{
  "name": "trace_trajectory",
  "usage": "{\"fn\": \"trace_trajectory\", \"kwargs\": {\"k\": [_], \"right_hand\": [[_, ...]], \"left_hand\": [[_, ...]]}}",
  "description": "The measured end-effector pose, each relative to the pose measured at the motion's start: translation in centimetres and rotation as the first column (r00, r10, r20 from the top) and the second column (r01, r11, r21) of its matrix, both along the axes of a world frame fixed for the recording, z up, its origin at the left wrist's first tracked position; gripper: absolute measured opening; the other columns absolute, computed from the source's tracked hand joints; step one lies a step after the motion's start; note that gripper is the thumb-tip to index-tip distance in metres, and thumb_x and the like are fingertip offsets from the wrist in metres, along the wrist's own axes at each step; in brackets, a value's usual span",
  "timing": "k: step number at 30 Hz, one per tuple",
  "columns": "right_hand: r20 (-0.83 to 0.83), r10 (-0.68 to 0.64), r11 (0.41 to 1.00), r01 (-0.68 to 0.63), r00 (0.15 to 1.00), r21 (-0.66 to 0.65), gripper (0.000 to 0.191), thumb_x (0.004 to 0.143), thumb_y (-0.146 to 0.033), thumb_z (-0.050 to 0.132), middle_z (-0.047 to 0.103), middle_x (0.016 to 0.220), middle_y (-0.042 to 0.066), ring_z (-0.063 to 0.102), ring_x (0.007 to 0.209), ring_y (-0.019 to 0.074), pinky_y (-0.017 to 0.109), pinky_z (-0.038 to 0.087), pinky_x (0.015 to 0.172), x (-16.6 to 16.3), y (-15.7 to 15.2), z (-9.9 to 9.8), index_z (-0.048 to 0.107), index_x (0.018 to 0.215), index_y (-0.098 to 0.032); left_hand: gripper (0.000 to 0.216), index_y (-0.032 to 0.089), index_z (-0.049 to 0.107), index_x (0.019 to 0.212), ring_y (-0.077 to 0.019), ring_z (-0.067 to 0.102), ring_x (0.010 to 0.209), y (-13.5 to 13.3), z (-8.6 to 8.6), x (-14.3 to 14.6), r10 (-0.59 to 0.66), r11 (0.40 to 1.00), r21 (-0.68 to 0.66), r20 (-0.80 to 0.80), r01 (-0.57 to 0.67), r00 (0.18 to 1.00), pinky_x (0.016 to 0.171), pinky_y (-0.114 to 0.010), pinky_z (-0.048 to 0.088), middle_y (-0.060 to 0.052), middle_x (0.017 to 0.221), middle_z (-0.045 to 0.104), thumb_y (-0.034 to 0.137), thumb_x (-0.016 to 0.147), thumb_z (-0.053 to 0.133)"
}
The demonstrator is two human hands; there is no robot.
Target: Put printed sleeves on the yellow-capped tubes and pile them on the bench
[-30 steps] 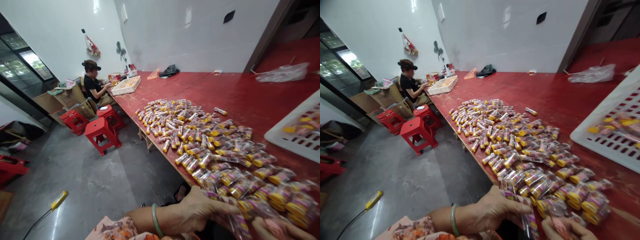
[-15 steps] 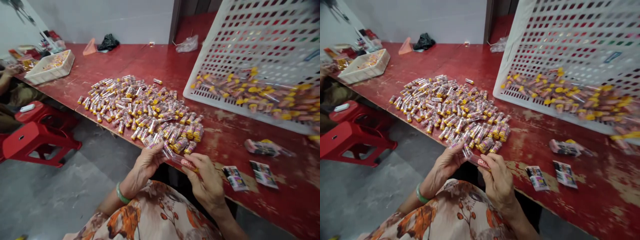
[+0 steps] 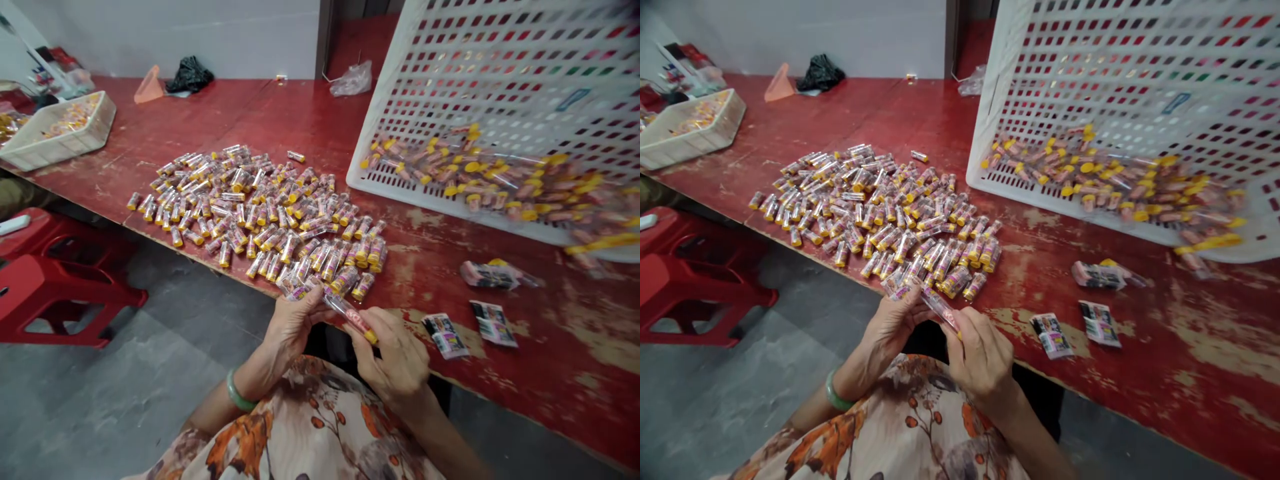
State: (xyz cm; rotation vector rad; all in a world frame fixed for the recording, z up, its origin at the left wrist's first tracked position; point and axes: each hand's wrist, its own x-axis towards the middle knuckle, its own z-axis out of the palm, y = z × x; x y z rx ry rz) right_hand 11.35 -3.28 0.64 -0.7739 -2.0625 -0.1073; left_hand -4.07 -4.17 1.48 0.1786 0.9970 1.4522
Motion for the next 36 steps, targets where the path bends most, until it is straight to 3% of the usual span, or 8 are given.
{"fn": "trace_trajectory", "kwargs": {"k": [4, 7, 10, 13, 19, 24, 31, 36], "right_hand": [[-0.038, -0.016, 1.0, 0.016, 0.999, -0.016, 0.053, 0.077, -0.008, 0.071, 0.068, 0.092, 0.012, 0.068, 0.085, 0.0206, 0.028, 0.055, 0.07, -0.7, -0.2, -1.2, 0.048, 0.125, -0.01], [-0.078, 0.091, 0.989, -0.099, 0.993, -0.106, 0.056, 0.079, -0.01, 0.069, 0.066, 0.099, 0.012, 0.066, 0.095, 0.0228, 0.031, 0.056, 0.075, -0.6, 0.1, -1.8, 0.046, 0.129, -0.015], [-0.153, 0.263, 0.889, -0.301, 0.953, -0.344, 0.047, 0.085, -0.018, 0.062, 0.059, 0.116, 0.015, 0.059, 0.112, 0.0252, 0.038, 0.054, 0.089, 0.3, 0.6, -1.6, 0.045, 0.129, -0.016], [-0.214, 0.281, 0.81, -0.351, 0.935, -0.47, 0.034, 0.088, -0.012, 0.052, 0.058, 0.12, 0.014, 0.056, 0.115, 0.0229, 0.037, 0.051, 0.094, 1.3, 0.7, -1.2, 0.051, 0.122, -0.017], [-0.341, 0.042, 0.884, -0.194, 0.939, -0.426, 0.023, 0.081, -0.006, 0.056, 0.064, 0.095, 0.007, 0.063, 0.082, 0.0157, 0.027, 0.053, 0.069, 0.7, 0.3, -1.1, 0.059, 0.1, -0.018], [-0.353, 0.0, 0.942, -0.118, 0.936, -0.313, 0.026, 0.079, -0.002, 0.055, 0.065, 0.091, 0.007, 0.065, 0.082, 0.0166, 0.029, 0.053, 0.071, 0.0, 0.0, -0.9, 0.061, 0.099, -0.018], [-0.378, -0.013, 0.949, -0.108, 0.926, -0.297, 0.027, 0.079, -0.002, 0.057, 0.066, 0.091, 0.006, 0.066, 0.08, 0.0161, 0.028, 0.055, 0.068, 0.0, -0.1, -1.2, 0.064, 0.098, -0.019], [-0.251, 0.023, 0.896, -0.131, 0.968, -0.424, 0.026, 0.079, -0.006, 0.057, 0.064, 0.095, 0.008, 0.062, 0.068, 0.0133, 0.028, 0.054, 0.065, 0.6, 0.8, -0.9, 0.06, 0.102, -0.017]], "left_hand": [[0.034, 0.011, 0.069, 0.09, -0.0149, 0.066, 0.067, -0.3, 0.1, 0.6, -0.018, 0.999, 0.032, -0.044, 0.02, 0.999, 0.064, -0.027, 0.057, -0.004, 0.081, 0.072, 0.02, 0.06, 0.084], [0.039, 0.013, 0.069, 0.095, -0.0129, 0.065, 0.069, -0.3, 0.2, 0.7, -0.038, 0.999, 0.031, -0.016, 0.039, 0.999, 0.068, -0.026, 0.056, -0.003, 0.082, 0.071, 0.015, 0.059, 0.084], [0.04, 0.014, 0.068, 0.101, -0.0146, 0.066, 0.074, -0.2, 0.2, 0.4, -0.103, 0.994, 0.036, 0.002, 0.102, 0.995, 0.072, -0.029, 0.056, -0.004, 0.086, 0.072, 0.017, 0.064, 0.081], [0.04, 0.015, 0.068, 0.102, -0.0163, 0.067, 0.077, -0.2, 0.0, 0.0, -0.182, 0.983, 0.023, 0.013, 0.181, 0.983, 0.074, -0.031, 0.056, -0.005, 0.089, 0.072, 0.017, 0.065, 0.08], [0.03, 0.013, 0.069, 0.088, -0.0157, 0.066, 0.073, -0.3, 0.2, 0.9, -0.273, 0.962, -0.005, 0.004, 0.273, 0.962, 0.073, -0.031, 0.055, -0.004, 0.085, 0.072, 0.017, 0.061, 0.082], [0.032, 0.014, 0.069, 0.087, -0.0176, 0.067, 0.075, -0.6, 0.2, 1.6, -0.267, 0.964, -0.015, 0.003, 0.267, 0.964, 0.076, -0.034, 0.055, -0.004, 0.081, 0.071, 0.019, 0.059, 0.083], [0.036, 0.014, 0.07, 0.089, -0.0177, 0.066, 0.076, -0.5, -0.4, 1.5, -0.255, 0.967, -0.027, 0.0, 0.255, 0.967, 0.073, -0.033, 0.056, -0.005, 0.086, 0.072, 0.02, 0.057, 0.085], [0.035, 0.013, 0.071, 0.09, -0.0175, 0.065, 0.075, -0.3, -0.7, 0.7, -0.318, 0.948, -0.036, -0.022, 0.317, 0.948, 0.07, -0.032, 0.056, -0.006, 0.085, 0.071, 0.023, 0.059, 0.084]]}}
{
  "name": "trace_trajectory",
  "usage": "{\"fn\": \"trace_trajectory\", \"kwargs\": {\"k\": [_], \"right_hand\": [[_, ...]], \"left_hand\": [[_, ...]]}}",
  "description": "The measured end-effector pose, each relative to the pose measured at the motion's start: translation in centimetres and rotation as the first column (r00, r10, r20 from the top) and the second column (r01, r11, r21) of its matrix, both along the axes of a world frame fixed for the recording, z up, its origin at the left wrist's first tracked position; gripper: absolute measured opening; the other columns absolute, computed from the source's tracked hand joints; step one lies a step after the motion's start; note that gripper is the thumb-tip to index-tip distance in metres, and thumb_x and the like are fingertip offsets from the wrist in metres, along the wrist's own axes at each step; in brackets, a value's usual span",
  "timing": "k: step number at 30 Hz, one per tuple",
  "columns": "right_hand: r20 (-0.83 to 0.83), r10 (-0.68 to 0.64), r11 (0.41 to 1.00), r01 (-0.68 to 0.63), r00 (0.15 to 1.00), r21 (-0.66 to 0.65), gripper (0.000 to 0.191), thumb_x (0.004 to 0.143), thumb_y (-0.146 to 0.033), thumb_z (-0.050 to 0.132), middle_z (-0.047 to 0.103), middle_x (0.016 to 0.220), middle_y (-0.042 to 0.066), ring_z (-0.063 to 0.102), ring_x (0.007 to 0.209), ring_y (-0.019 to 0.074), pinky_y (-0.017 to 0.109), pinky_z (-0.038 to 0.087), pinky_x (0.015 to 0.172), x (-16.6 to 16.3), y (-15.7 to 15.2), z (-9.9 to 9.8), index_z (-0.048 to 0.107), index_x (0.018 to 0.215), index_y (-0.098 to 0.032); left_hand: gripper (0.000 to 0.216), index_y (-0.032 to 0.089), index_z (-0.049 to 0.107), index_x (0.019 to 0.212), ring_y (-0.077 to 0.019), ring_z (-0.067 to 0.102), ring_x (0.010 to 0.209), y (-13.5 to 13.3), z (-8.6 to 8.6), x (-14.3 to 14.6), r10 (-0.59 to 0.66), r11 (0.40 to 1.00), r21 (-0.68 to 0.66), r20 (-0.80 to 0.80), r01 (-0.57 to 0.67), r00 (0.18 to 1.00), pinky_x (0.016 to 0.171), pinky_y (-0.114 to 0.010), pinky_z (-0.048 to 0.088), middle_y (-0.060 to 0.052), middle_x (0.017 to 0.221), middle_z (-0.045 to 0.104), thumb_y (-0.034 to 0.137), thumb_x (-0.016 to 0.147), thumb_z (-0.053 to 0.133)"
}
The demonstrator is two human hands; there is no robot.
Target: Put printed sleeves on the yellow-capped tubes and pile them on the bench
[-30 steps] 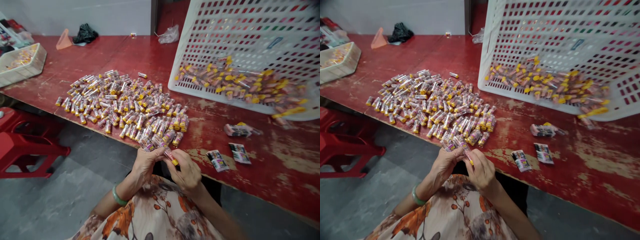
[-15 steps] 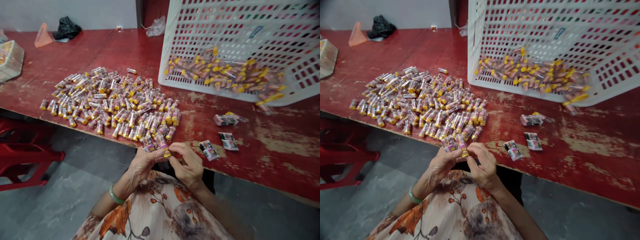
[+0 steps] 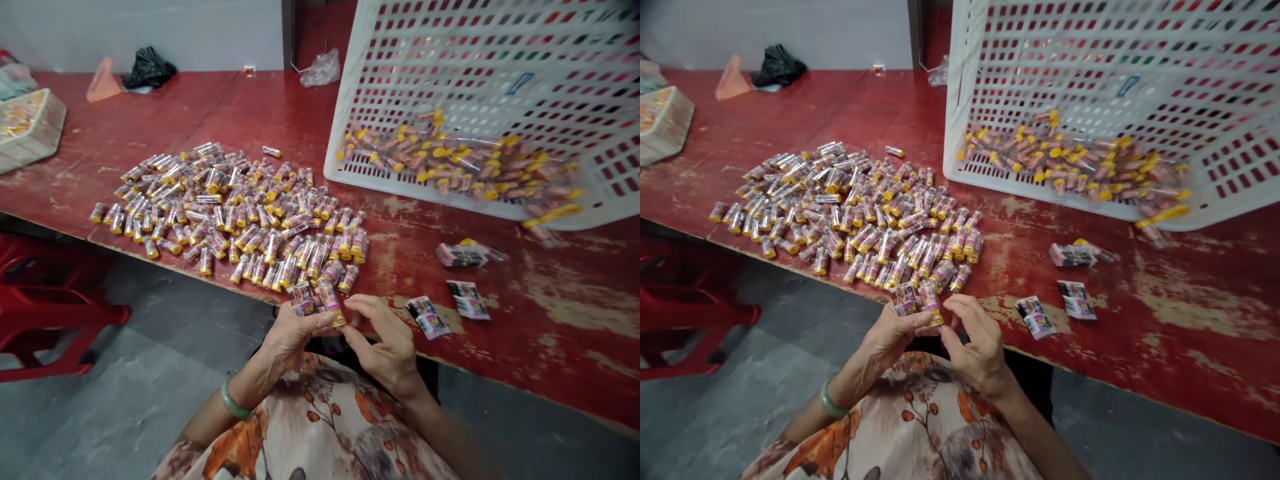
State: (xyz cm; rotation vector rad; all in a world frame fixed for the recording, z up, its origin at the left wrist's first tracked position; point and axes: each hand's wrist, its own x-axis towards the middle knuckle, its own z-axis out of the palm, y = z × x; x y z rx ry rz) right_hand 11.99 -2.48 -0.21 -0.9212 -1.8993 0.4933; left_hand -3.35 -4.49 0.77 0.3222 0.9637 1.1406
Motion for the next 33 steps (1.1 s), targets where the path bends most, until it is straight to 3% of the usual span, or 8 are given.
{"fn": "trace_trajectory", "kwargs": {"k": [6, 11, 14, 17, 22, 25, 28, 33], "right_hand": [[0.004, -0.024, 0.998, 0.024, 1.0, 0.059, 0.027, 0.079, -0.002, 0.055, 0.066, 0.094, 0.008, 0.065, 0.085, 0.0174, 0.029, 0.055, 0.07, -1.0, -0.1, -0.7, 0.062, 0.101, -0.017], [-0.005, -0.024, 0.997, 0.024, 1.0, 0.073, 0.029, 0.08, -0.002, 0.055, 0.065, 0.092, 0.007, 0.066, 0.083, 0.017, 0.03, 0.056, 0.07, -1.8, 0.0, -0.9, 0.063, 0.101, -0.019], [0.114, 0.088, 0.996, -0.089, 0.99, -0.002, 0.036, 0.081, -0.01, 0.059, 0.065, 0.107, 0.012, 0.064, 0.098, 0.0219, 0.037, 0.057, 0.082, -1.4, 1.3, -0.1, 0.058, 0.115, -0.017], [0.269, 0.256, 0.966, -0.234, 0.928, -0.114, 0.061, 0.078, -0.022, 0.067, 0.052, 0.133, 0.019, 0.051, 0.124, 0.0298, 0.05, 0.047, 0.1, -0.9, 2.7, 0.9, 0.044, 0.134, -0.015], [0.305, 0.392, 0.92, -0.371, 0.868, -0.127, 0.062, 0.075, -0.017, 0.064, 0.054, 0.13, 0.015, 0.05, 0.125, 0.0265, 0.049, 0.042, 0.104, -0.8, 4.6, 1.6, 0.043, 0.134, -0.017], [0.272, 0.332, 0.943, -0.325, 0.903, -0.072, 0.059, 0.073, -0.017, 0.066, 0.057, 0.125, 0.014, 0.052, 0.12, 0.0252, 0.045, 0.045, 0.101, -0.8, 7.4, 1.7, 0.047, 0.129, -0.017], [0.37, 0.158, 0.985, -0.174, 0.916, 0.01, 0.057, 0.072, -0.023, 0.069, 0.058, 0.123, 0.014, 0.054, 0.118, 0.0274, 0.048, 0.043, 0.102, -1.2, 11.5, 1.0, 0.05, 0.125, -0.015], [0.6, 0.019, 1.0, -0.027, 0.8, 0.005, 0.06, 0.065, -0.029, 0.078, 0.061, 0.121, 0.016, 0.057, 0.113, 0.0306, 0.047, 0.043, 0.101, -2.0, 16.8, -1.1, 0.057, 0.119, -0.012]], "left_hand": [[0.038, 0.011, 0.071, 0.088, -0.0183, 0.064, 0.073, 0.5, -0.5, -0.4, 0.004, 1.0, -0.015, 0.028, -0.004, 1.0, 0.069, -0.033, 0.055, -0.007, 0.083, 0.07, 0.024, 0.054, 0.086], [0.035, 0.011, 0.071, 0.083, -0.0163, 0.064, 0.07, 1.0, -0.8, -1.1, 0.013, 1.0, -0.022, 0.043, -0.012, 0.999, 0.066, -0.031, 0.055, -0.006, 0.08, 0.07, 0.023, 0.054, 0.087], [0.032, 0.011, 0.072, 0.083, -0.0152, 0.063, 0.068, 1.0, -0.8, -2.1, -0.003, 1.0, -0.009, 0.015, 0.003, 1.0, 0.068, -0.03, 0.054, -0.005, 0.078, 0.069, 0.022, 0.056, 0.085], [0.036, 0.011, 0.072, 0.087, -0.0153, 0.063, 0.067, 1.1, -1.0, -2.9, -0.066, 0.998, 0.017, -0.013, 0.066, 0.998, 0.066, -0.028, 0.053, -0.006, 0.079, 0.07, 0.023, 0.057, 0.085], [0.038, 0.011, 0.07, 0.085, -0.0137, 0.062, 0.063, 1.7, -1.1, -3.3, -0.126, 0.991, 0.046, -0.016, 0.127, 0.992, 0.062, -0.026, 0.052, -0.004, 0.074, 0.068, 0.023, 0.053, 0.087], [0.037, 0.01, 0.069, 0.087, -0.0164, 0.065, 0.064, 2.5, -0.6, -3.4, -0.105, 0.994, 0.01, -0.046, 0.105, 0.993, 0.063, -0.029, 0.054, -0.008, 0.076, 0.07, 0.036, 0.063, 0.081], [0.04, 0.009, 0.068, 0.082, -0.0164, 0.065, 0.058, 3.1, -0.1, -3.6, -0.019, 0.999, -0.044, -0.083, 0.015, 0.996, 0.055, -0.026, 0.053, -0.009, 0.07, 0.068, 0.048, 0.073, 0.07], [0.035, 0.012, 0.069, 0.075, -0.0151, 0.061, 0.055, 3.5, 0.1, -3.7, 0.064, 0.998, -0.022, -0.081, -0.066, 0.995, 0.048, -0.024, 0.049, -0.005, 0.065, 0.066, 0.046, 0.075, 0.065]]}}
